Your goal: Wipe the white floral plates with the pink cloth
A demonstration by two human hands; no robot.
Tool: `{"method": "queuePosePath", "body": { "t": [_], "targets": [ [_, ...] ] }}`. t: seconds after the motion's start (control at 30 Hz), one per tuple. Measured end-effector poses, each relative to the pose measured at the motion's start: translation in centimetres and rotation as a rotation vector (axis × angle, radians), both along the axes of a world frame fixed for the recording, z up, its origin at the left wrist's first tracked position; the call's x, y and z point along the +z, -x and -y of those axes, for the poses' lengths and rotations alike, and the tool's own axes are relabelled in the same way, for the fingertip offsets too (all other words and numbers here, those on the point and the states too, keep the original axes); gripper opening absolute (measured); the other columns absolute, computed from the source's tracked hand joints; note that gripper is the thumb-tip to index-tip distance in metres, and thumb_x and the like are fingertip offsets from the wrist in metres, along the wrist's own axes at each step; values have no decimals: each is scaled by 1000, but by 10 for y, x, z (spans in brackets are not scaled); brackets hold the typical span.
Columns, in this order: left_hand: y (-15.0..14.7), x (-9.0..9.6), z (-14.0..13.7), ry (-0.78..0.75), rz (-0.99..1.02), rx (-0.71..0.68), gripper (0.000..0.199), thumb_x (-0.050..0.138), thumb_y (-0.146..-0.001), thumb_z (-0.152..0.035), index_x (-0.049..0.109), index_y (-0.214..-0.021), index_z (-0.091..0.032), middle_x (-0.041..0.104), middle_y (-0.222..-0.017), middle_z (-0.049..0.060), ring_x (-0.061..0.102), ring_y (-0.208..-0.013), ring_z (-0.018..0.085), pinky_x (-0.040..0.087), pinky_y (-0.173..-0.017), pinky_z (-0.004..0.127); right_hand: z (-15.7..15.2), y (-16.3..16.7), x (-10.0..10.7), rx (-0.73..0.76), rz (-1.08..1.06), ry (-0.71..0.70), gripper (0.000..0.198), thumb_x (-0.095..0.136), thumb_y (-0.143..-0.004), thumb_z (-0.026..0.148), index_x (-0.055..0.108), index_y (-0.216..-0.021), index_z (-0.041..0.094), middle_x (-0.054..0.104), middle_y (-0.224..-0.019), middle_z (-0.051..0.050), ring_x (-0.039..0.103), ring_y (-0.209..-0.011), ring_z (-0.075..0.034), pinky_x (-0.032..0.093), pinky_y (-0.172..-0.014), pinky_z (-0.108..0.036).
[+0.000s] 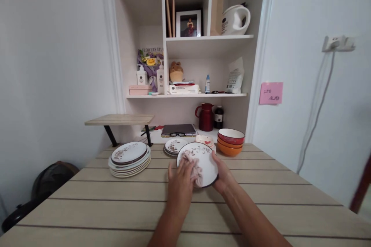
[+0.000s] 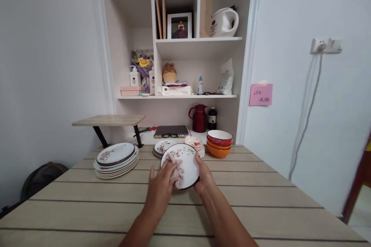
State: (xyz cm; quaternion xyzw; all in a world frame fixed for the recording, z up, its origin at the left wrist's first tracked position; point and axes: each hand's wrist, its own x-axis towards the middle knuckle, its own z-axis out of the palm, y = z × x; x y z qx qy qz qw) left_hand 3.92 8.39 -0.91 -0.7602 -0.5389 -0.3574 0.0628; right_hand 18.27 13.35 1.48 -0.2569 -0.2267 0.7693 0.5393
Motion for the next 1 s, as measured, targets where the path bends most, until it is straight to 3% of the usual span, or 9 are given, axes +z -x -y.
{"method": "queuePosePath", "body": {
  "t": [0.17,0.33,0.57,0.7,0.83,1.0],
  "targets": [
    [13,5,-2,-62,40,234,53,50,-87,-12,46,-131,-41,41,-146,0,31,-138,26,9,-109,65,14,11,8,6,48,-38,56,54,-86,48,53,-128,10,72,-105,-14,68,-99,-27,47,-94,-41],
    [22,4,-8,-107,49,340,56,44,-88,-10,39,-139,-32,44,-144,6,31,-138,24,11,-111,61,28,33,5,64,166,-26,53,58,-84,49,60,-120,11,73,-103,-13,69,-94,-26,48,-93,-40],
    [5,0,-8,-42,-158,-30,58,52,-84,-10,41,-139,-27,45,-143,7,38,-135,22,26,-112,51,15,31,-8,122,50,-11,47,56,-86,45,61,-118,11,73,-105,-11,69,-93,-21,50,-89,-33],
    [0,-1,-3,-56,-171,-98,56,52,-86,-14,41,-138,-31,51,-139,4,42,-132,22,26,-112,52,5,14,-5,117,11,-2,52,50,-88,48,59,-118,6,74,-99,-15,70,-87,-23,51,-87,-35],
    [0,-1,0,-88,-103,63,57,49,-88,-14,37,-139,-37,53,-137,2,45,-130,22,22,-111,58,3,1,4,29,-28,-19,56,49,-89,47,52,-129,8,72,-106,-15,69,-95,-26,48,-92,-40],
    [12,2,-4,-93,-28,292,55,44,-91,-14,34,-142,-34,50,-139,6,39,-134,23,16,-111,61,18,16,8,30,102,-18,56,57,-83,49,57,-124,10,72,-104,-15,69,-95,-27,48,-93,-42]
  ]
}}
